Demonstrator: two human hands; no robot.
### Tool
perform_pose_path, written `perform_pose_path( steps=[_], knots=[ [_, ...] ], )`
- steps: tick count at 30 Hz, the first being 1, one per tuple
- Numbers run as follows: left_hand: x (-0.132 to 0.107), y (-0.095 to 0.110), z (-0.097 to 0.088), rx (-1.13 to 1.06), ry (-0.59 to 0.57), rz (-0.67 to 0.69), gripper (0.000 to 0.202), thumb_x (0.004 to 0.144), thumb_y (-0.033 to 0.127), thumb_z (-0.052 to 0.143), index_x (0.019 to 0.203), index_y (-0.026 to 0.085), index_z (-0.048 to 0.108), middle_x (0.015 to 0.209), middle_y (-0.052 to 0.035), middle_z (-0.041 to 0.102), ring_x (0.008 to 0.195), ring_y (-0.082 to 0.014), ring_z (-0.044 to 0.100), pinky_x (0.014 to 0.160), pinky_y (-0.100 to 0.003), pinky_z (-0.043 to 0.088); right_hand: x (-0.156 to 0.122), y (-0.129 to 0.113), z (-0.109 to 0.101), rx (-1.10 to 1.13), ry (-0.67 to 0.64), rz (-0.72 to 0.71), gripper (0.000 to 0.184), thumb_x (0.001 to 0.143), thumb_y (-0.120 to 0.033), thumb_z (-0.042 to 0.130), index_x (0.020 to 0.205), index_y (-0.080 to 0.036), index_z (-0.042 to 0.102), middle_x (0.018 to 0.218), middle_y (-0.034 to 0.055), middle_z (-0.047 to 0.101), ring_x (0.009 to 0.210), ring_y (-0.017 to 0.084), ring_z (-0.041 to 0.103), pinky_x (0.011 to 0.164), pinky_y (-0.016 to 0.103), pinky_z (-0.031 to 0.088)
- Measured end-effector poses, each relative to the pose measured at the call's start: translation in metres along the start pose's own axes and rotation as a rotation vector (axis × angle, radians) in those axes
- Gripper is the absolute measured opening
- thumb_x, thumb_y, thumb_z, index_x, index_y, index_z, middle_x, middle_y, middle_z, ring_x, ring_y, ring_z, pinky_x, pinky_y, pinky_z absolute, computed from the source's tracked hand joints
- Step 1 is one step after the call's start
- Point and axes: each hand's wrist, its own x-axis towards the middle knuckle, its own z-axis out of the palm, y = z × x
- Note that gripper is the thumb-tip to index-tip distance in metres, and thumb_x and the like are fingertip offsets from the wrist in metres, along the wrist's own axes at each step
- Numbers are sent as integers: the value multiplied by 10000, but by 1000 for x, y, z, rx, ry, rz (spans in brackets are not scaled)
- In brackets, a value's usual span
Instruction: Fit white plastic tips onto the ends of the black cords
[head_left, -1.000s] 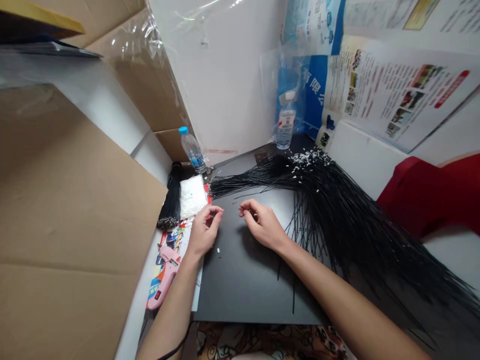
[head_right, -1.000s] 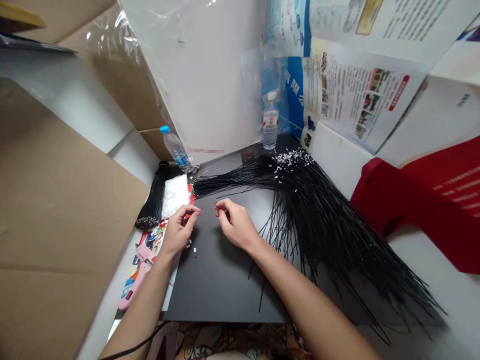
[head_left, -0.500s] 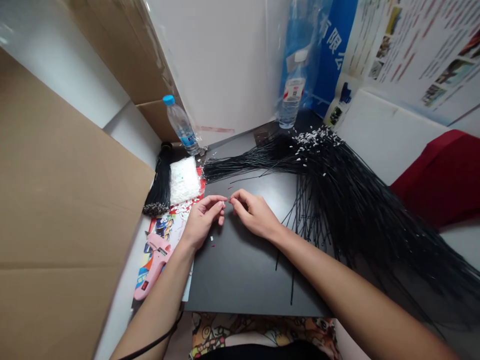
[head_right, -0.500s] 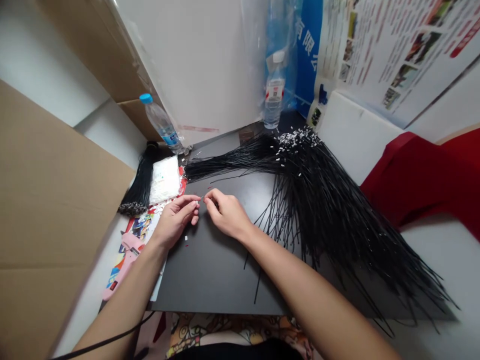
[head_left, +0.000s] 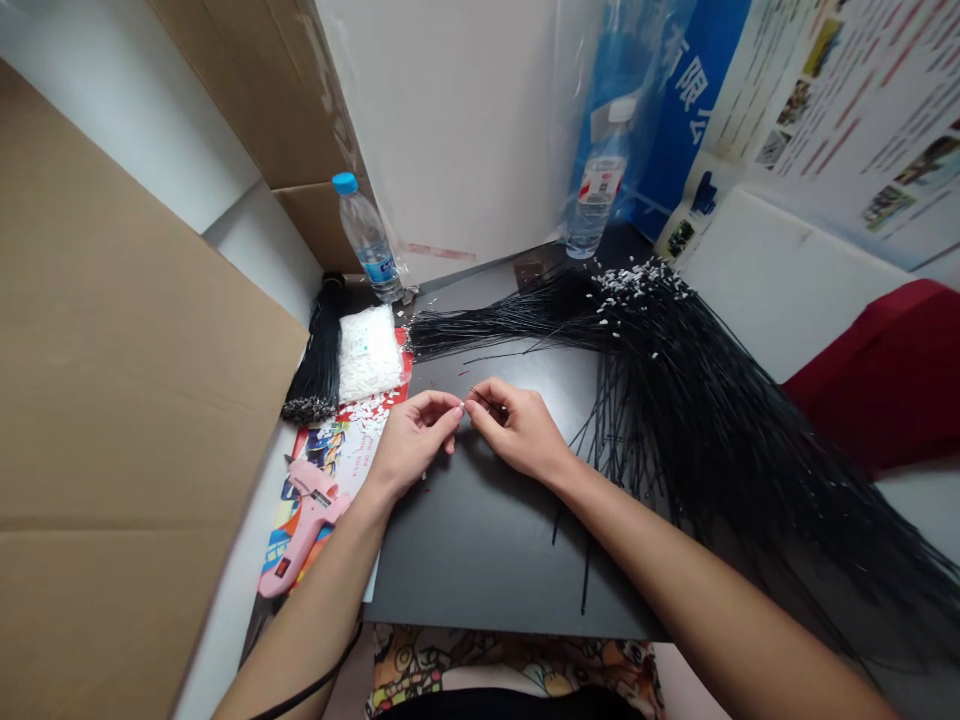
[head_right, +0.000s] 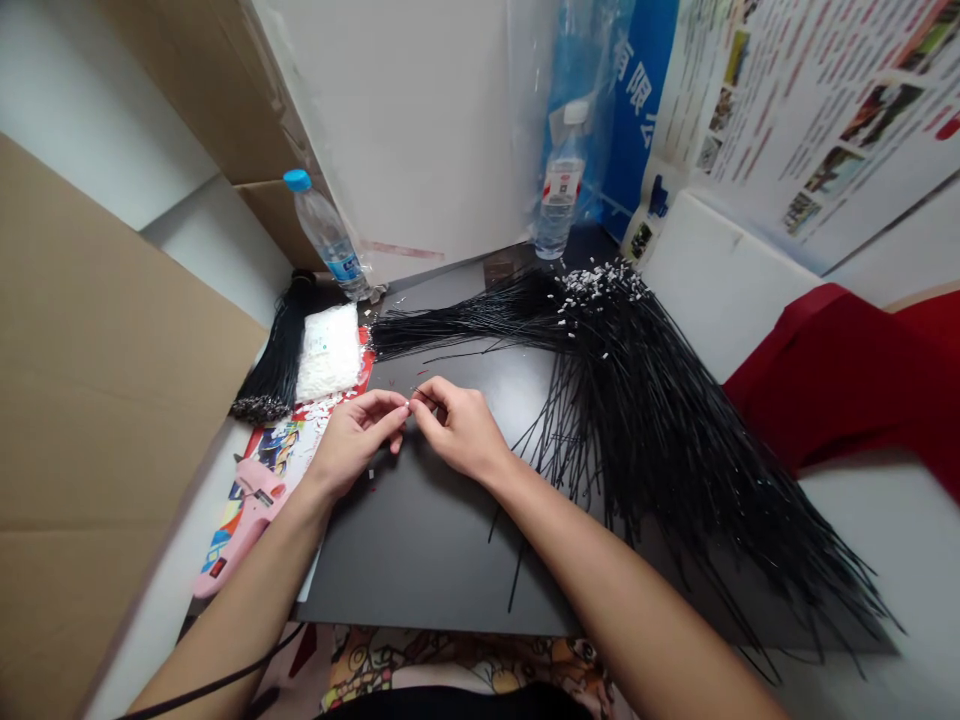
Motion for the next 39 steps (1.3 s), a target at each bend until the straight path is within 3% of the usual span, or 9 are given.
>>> perform_pose_path(
  steps=[9,12,19,22,26,30,33,36,39],
  knots=[
    [5,-7,-1,-37,-21,4,192,772,306,686,817,186,543,663,49,586,419,-54,472,389,-180,354,-1,0,-1,-69,-41,12,241,992,-304,466,916,-167,650,717,2,679,606,102,572,643,224,413],
    [5,-7,0,-77,-18,0,180,783,310,668,819,189,541,726,26,606,453,-55,461,380,-178,361,-1,1,-1,-62,-42,25,201,996,-298,473,986,-172,629,713,-6,690,580,100,566,630,222,413],
    [3,-4,-1,-126,-33,-2,208,792,340,686,814,175,561,734,11,601,506,-61,475,405,-167,375,-4,-3,1,-86,-30,-12,157,965,-275,506,894,-187,614,724,1,674,617,111,589,614,222,426],
    [4,-3,-2,-192,-34,-17,230,772,350,708,808,176,562,735,3,605,535,-71,484,412,-164,383,-1,-1,0,-130,-22,-29,128,948,-272,524,956,-189,620,738,4,690,589,113,587,561,219,415],
    [5,-3,-2,-225,-14,-37,242,757,352,727,793,178,562,717,0,600,549,-78,489,413,-163,387,20,-7,-19,-351,-23,-149,124,927,-232,541,1011,-177,614,773,19,720,558,114,587,556,229,398],
    [5,-3,-2,-212,-18,-30,235,774,346,722,789,178,559,709,3,604,514,-63,472,410,-162,371,50,-32,-54,-694,-6,-312,102,929,-231,566,977,-178,639,854,50,731,636,139,599,613,256,395],
    [4,-3,-3,-201,-22,-19,229,785,346,713,793,176,560,702,11,600,494,-55,457,415,-166,372,59,-50,-68,-846,-49,-382,169,975,-277,531,934,-182,664,863,73,723,723,177,607,657,287,414],
    [4,-3,-4,-183,-24,-11,216,803,346,692,807,173,562,703,19,600,469,-46,443,412,-170,360,51,-52,-64,-807,-107,-444,246,997,-344,514,960,-170,684,904,102,725,827,211,612,738,322,457],
    [4,-4,-4,-176,-24,-9,214,806,346,688,815,172,564,713,15,607,480,-48,456,419,-169,362,37,-42,-51,-622,-122,-408,245,1005,-318,494,1009,-166,686,911,89,739,838,198,622,773,321,474]
  ],
)
